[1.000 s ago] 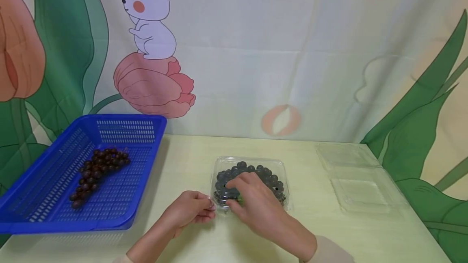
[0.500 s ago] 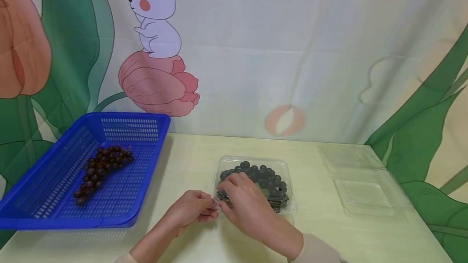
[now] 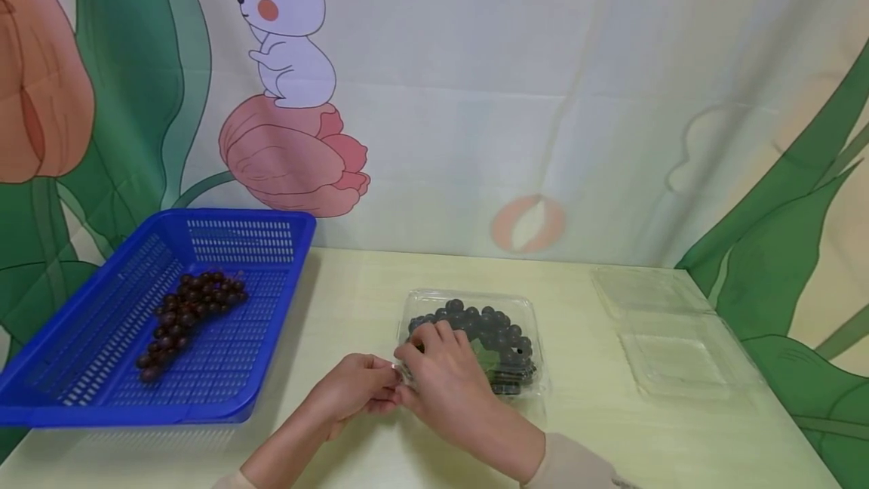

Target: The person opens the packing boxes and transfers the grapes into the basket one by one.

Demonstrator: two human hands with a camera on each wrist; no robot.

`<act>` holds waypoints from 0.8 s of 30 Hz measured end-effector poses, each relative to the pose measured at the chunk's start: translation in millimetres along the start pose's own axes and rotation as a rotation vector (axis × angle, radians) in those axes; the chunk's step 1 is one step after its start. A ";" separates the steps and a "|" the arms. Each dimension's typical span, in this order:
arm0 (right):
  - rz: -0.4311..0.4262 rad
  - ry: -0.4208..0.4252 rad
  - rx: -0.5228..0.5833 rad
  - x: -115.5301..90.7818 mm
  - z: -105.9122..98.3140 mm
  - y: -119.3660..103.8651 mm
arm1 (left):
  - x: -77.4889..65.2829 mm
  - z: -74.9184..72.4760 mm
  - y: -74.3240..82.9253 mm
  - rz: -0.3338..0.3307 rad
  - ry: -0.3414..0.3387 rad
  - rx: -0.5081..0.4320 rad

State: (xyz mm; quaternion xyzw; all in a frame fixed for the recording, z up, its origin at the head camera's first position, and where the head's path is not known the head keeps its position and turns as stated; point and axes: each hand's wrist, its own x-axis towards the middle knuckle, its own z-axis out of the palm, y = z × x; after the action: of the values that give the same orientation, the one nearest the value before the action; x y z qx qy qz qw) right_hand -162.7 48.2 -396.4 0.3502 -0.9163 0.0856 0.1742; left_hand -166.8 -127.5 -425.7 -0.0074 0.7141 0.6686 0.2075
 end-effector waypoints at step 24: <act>-0.001 0.042 -0.035 3.7 10.9 -0.2 | 3.4 -3.2 -10.0 -0.009 -0.036 -0.227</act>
State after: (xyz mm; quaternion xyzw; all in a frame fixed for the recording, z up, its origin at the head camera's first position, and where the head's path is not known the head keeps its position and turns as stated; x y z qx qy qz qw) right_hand -168.0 42.7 -405.1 0.3455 -0.9137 0.0766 0.1995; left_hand -168.0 -130.7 -436.2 -0.0220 0.6298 0.7443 0.2209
